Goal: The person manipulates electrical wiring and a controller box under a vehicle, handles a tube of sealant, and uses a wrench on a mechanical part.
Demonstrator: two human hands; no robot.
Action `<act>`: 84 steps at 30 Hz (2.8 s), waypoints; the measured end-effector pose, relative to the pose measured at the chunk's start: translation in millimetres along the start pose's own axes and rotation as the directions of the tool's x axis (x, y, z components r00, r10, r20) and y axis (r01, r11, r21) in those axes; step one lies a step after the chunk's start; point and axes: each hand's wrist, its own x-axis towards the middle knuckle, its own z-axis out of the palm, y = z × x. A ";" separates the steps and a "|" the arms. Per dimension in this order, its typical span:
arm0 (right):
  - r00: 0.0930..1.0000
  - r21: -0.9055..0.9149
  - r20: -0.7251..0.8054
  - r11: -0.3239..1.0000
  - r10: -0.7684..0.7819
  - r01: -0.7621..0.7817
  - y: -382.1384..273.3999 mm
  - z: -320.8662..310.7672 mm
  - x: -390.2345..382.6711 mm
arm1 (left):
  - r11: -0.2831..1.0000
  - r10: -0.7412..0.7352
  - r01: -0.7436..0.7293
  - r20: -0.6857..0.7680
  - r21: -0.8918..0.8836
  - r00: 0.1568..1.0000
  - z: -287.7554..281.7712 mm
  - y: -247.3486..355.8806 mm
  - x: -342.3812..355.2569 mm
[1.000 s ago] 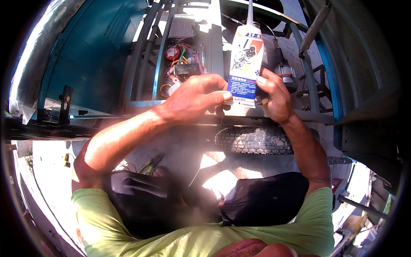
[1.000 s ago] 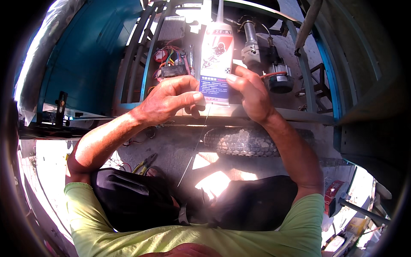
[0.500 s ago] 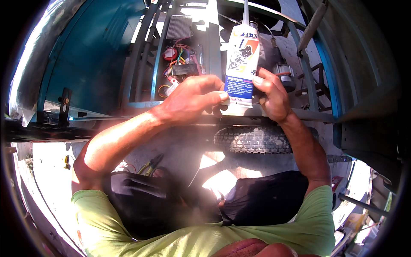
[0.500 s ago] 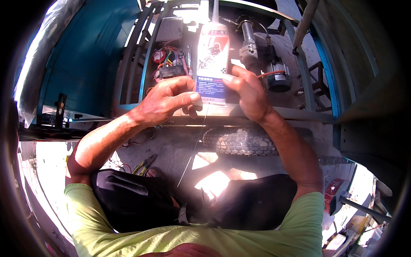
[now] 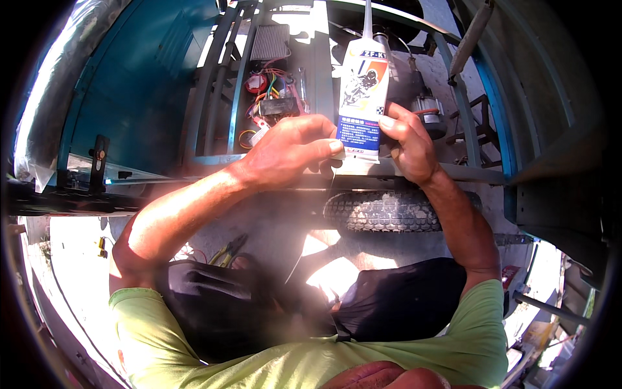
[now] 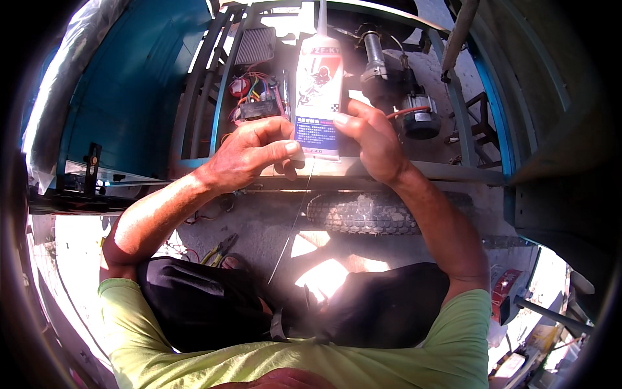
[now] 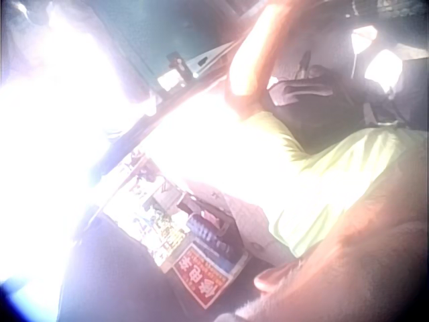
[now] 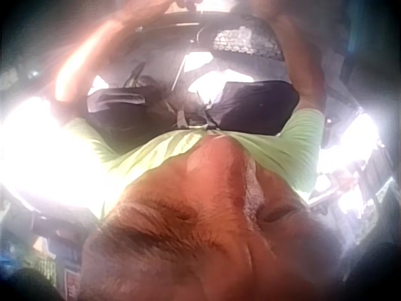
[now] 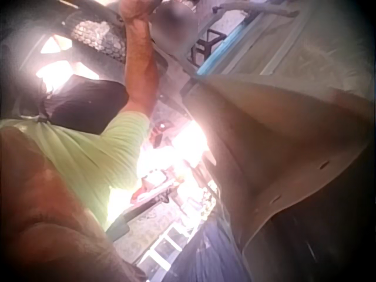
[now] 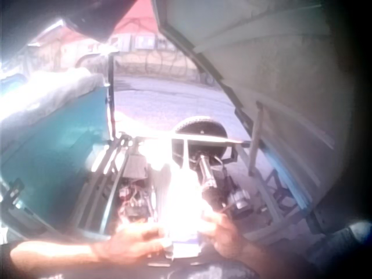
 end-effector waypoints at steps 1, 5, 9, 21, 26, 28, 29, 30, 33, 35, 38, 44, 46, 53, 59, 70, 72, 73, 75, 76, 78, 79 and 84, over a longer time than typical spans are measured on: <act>1.000 0.006 -0.001 1.000 -0.003 0.003 0.2 0.4 0.0 | 1.000 -0.010 0.010 0.009 -0.005 1.000 -0.6 -0.1 0.0; 1.000 0.017 -0.009 1.000 -0.011 0.011 -0.2 0.0 -0.1 | 0.999 -0.021 0.022 0.010 -0.025 1.000 0.6 3.2 -1.1; 0.997 0.063 -0.051 0.996 -0.057 0.060 0.7 5.0 -0.8 | 0.998 -0.030 0.032 0.023 -0.053 0.999 1.1 6.1 -0.7; 0.998 0.078 -0.066 0.997 -0.020 0.025 2.4 4.4 -1.9 | 0.997 -0.040 0.042 0.031 -0.064 0.999 0.6 8.6 -2.8; 0.997 0.097 -0.075 0.995 -0.031 0.038 0.7 8.8 -0.9 | 0.997 -0.059 0.060 0.027 -0.039 0.998 0.4 10.7 -4.4; 0.997 0.081 -0.070 0.996 -0.030 0.035 0.0 8.0 -1.0 | 0.997 -0.063 0.064 0.024 -0.043 0.998 0.4 11.5 -4.5; 0.997 0.061 -0.068 0.998 -0.029 0.033 3.0 4.6 -0.6 | 0.998 -0.059 0.060 0.023 -0.037 0.998 0.3 10.6 -4.1; 0.997 0.041 -0.067 0.999 -0.028 0.030 8.2 -1.0 0.2 | 0.998 -0.054 0.055 0.023 -0.031 0.998 0.3 9.0 -3.3; 0.997 0.029 -0.059 0.998 -0.050 0.051 9.9 -2.7 0.4 | 0.998 -0.057 0.057 0.028 -0.020 0.998 0.5 11.9 -3.2; 0.997 0.041 -0.051 0.997 -0.064 0.066 7.0 1.2 0.8 | 0.998 -0.058 0.059 0.029 -0.022 0.998 0.2 11.9 -3.6; 0.997 0.057 -0.038 0.996 -0.068 0.070 1.1 6.0 0.8 | 0.998 -0.052 0.053 0.026 -0.025 0.998 -0.3 8.4 -3.2; 0.998 0.070 -0.030 0.996 -0.058 0.060 0.4 5.5 0.6 | 0.998 -0.058 0.058 0.026 -0.022 0.998 0.0 7.0 -2.0; 0.999 0.064 -0.020 0.997 -0.048 0.049 1.4 3.7 0.6 | 0.998 -0.063 0.063 0.024 -0.018 0.998 0.2 8.7 -2.9; 0.999 0.076 -0.017 0.996 -0.044 0.045 1.0 4.7 0.1 | 0.997 -0.071 0.071 0.024 -0.006 0.997 0.2 9.5 -3.0; 0.998 0.063 -0.034 0.997 -0.044 0.046 -0.8 7.6 -0.7 | 0.997 -0.073 0.073 0.022 -0.006 0.997 0.1 9.0 -3.6; 0.997 -0.010 -0.018 0.997 -0.077 0.076 2.6 3.5 1.7 | 0.997 -0.074 0.074 0.018 -0.021 0.997 0.2 6.6 -3.7; 0.997 0.001 -0.027 0.997 -0.071 0.071 1.7 5.3 1.3 | 0.996 -0.084 0.084 0.016 -0.008 0.996 0.4 8.1 -3.9; 0.997 0.005 -0.034 0.998 -0.067 0.067 0.9 5.5 0.6 | 0.996 -0.088 0.088 0.017 -0.003 0.996 0.7 8.9 -3.4; 0.998 0.009 -0.033 0.998 -0.062 0.062 0.7 5.8 0.3 | 0.996 -0.090 0.090 0.018 0.001 0.996 0.7 10.4 -3.7; 0.998 0.013 -0.030 0.998 -0.061 0.061 0.9 6.5 0.9 | 0.996 -0.093 0.093 0.015 0.006 0.996 0.4 11.0 -4.6; 0.997 0.008 -0.027 0.998 -0.068 0.069 0.3 7.4 1.1 | 0.996 -0.089 0.089 0.013 0.005 0.996 -0.1 8.6 -4.7; 0.997 0.004 -0.027 0.997 -0.071 0.071 -0.3 7.4 0.7 | 0.996 -0.086 0.086 0.015 0.003 0.996 -0.2 7.3 -4.2; 0.998 -0.005 -0.024 0.998 -0.056 0.056 1.4 4.5 0.7 | 0.996 -0.083 0.084 0.019 -0.014 0.996 -0.1 5.7 -3.5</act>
